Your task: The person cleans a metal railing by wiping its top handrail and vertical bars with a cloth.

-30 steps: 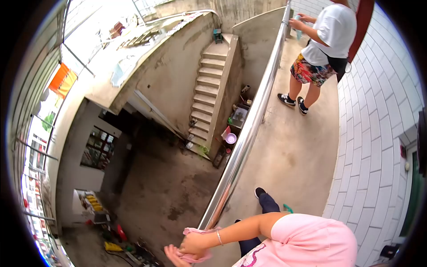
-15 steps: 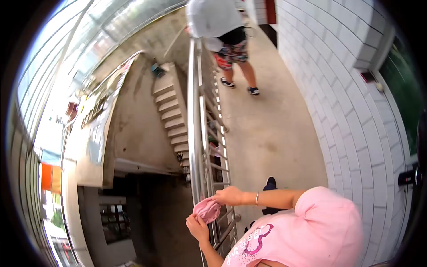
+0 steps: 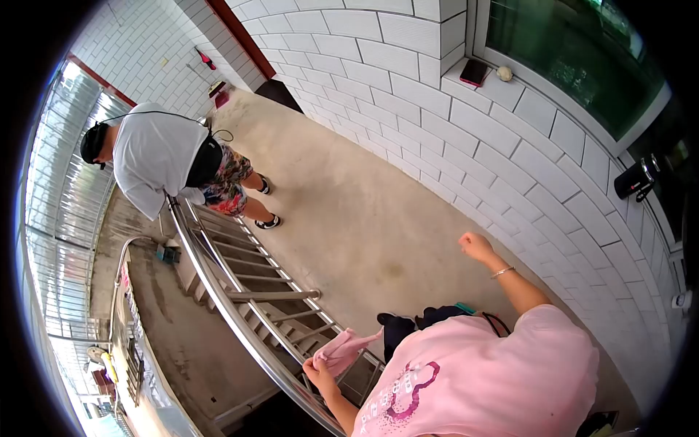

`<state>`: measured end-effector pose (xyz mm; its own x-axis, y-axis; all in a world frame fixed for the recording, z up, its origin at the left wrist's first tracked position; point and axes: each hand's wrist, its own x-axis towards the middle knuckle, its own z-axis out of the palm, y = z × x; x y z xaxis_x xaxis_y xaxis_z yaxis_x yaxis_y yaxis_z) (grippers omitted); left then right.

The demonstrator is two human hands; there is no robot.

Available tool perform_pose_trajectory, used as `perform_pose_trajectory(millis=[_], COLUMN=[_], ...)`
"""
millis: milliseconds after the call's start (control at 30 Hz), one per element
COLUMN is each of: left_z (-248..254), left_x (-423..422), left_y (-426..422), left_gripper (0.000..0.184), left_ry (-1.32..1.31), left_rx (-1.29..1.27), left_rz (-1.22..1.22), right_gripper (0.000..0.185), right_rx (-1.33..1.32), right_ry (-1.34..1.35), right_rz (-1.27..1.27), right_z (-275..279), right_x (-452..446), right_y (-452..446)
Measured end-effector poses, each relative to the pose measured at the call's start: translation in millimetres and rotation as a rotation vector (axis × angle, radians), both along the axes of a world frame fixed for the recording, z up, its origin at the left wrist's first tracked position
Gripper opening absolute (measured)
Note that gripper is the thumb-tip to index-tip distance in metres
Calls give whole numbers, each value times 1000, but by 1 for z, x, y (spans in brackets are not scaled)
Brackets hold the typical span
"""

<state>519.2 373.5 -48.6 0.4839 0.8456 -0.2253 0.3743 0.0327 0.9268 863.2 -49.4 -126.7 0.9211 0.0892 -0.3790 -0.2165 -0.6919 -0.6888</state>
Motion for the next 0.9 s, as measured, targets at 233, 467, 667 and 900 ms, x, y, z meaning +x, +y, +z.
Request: perform_pose_trajectory(millis=[233,467,667,900], left_z=[-26,21,35,-30], left_x=[129,313,475,615], left_y=[133,232,291,376], left_gripper=[37,39,54,45], left_ry=[-10,-100,-297,-178], left_rx=[-190,-521,-987,-942], left_rz=[-203,-450,-489,-404], right_gripper=[22,22,22,22], right_rx=[-95,114,-59,-178], right_ry=[204,343,504,773], right_rz=[393,141,-325,-177], right_z=[-52,-83,-110,-126], right_x=[-30,11,10,117], right_y=[119,173,140,146])
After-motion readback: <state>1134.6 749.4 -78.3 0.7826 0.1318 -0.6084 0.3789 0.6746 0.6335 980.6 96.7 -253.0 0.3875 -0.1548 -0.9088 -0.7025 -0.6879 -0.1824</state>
